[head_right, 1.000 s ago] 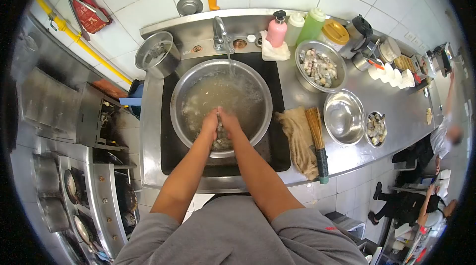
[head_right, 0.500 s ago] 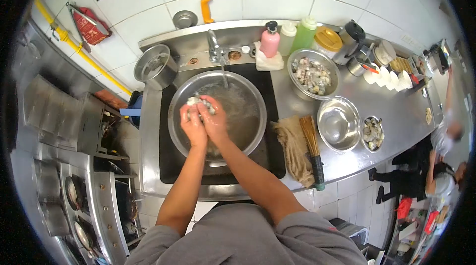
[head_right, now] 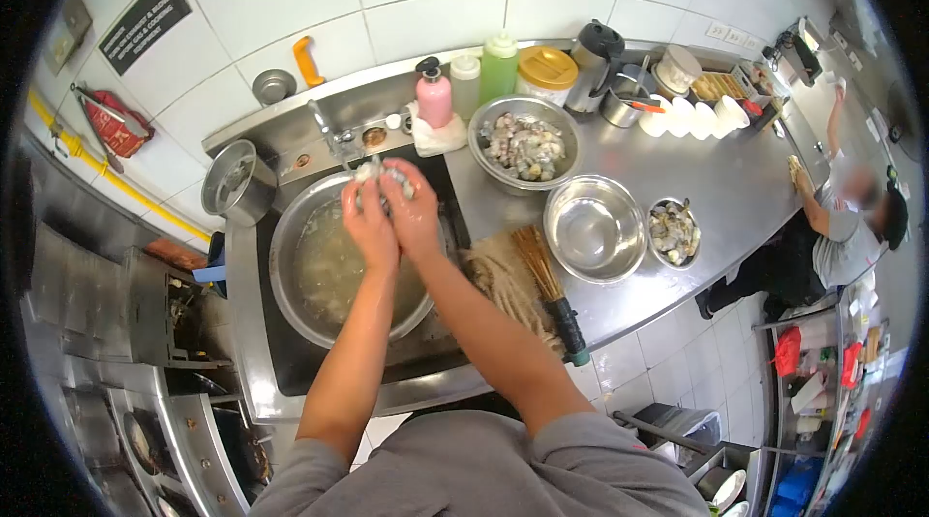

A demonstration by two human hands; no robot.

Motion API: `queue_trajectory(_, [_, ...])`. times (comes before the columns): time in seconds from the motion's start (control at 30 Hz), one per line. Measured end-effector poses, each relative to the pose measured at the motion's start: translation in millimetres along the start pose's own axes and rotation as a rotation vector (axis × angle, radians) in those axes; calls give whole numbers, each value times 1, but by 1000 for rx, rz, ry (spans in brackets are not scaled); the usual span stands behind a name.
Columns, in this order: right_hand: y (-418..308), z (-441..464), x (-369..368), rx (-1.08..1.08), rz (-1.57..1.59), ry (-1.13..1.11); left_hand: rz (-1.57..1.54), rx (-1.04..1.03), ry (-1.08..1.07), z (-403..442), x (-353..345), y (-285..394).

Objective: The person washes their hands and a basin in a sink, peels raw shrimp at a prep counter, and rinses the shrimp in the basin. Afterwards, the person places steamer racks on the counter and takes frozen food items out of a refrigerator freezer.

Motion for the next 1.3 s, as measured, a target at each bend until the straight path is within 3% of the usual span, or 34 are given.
queue_trajectory(0.03, [-11,14,14,88,-44,34,-43,-30,-27,2,-23,2])
queue_trajectory(0.2, [-75,83,87,81,-64,138,-208,5,-142,18,-153,2])
queue_trajectory(0.3, [-80,124,136,198,9,202,-329,124,-243,17,-206,-4])
queue_trajectory(0.4, [-34,152,192,39,-345,208,-337,589,-483,3,-228,-30])
queue_trajectory(0.43, [-15,154,216,39,-346,212,-337,591,-488,3,-221,-45])
queue_trajectory(0.5, [25,155,257,-67,-834,194,-160,593,-655,4,-204,-71])
queue_trajectory(0.57, [14,139,268,-16,-702,265,-142,678,-653,13,-165,-56])
queue_trajectory(0.6, [10,130,270,25,-565,337,-116,636,-609,24,-138,-62])
queue_trajectory(0.7, [14,116,259,66,-566,395,-8,541,-515,43,-39,-83])
queue_trajectory(0.77, [-1,90,198,113,-685,239,397,425,-586,52,33,-126])
queue_trajectory(0.8, [3,79,163,140,-710,132,398,424,-579,55,62,-143])
queue_trajectory(0.83, [26,68,129,149,-692,-43,564,223,-715,55,85,-153])
queue_trajectory(0.87, [17,42,87,-51,-479,-301,728,16,-844,52,98,-155])
queue_trajectory(0.9, [41,31,53,-49,-537,-437,733,20,-834,50,106,-144])
queue_trajectory(0.97, [91,16,2,141,-722,-669,1304,-37,-912,46,120,-120])
queue_trajectory(1.0, [113,14,-15,142,-714,-685,1315,-27,-899,51,133,-127])
queue_trajectory(1.07, [147,-1,-48,276,-1081,-857,1269,108,-1011,54,157,-152])
queue_trajectory(1.1, [156,-9,-57,274,-1070,-880,1279,129,-999,55,168,-158])
queue_trajectory(1.17, [166,-12,-67,135,-1371,-887,1292,278,-1087,52,168,-165])
queue_trajectory(1.23, [177,-18,-81,188,-1324,-935,1306,308,-1128,44,174,-159])
queue_trajectory(1.3, [169,-29,-84,55,-1394,-1173,1305,330,-1181,36,184,-154])
Point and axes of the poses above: each hand's wrist, its own z-axis towards the middle knuckle, its own x-axis out of the back of the hand, y = z × x, the point moved 5 cm from there along z, towards the middle knuckle, and after that the axes turned 11 degrees about -z, right-handed, at the moved point
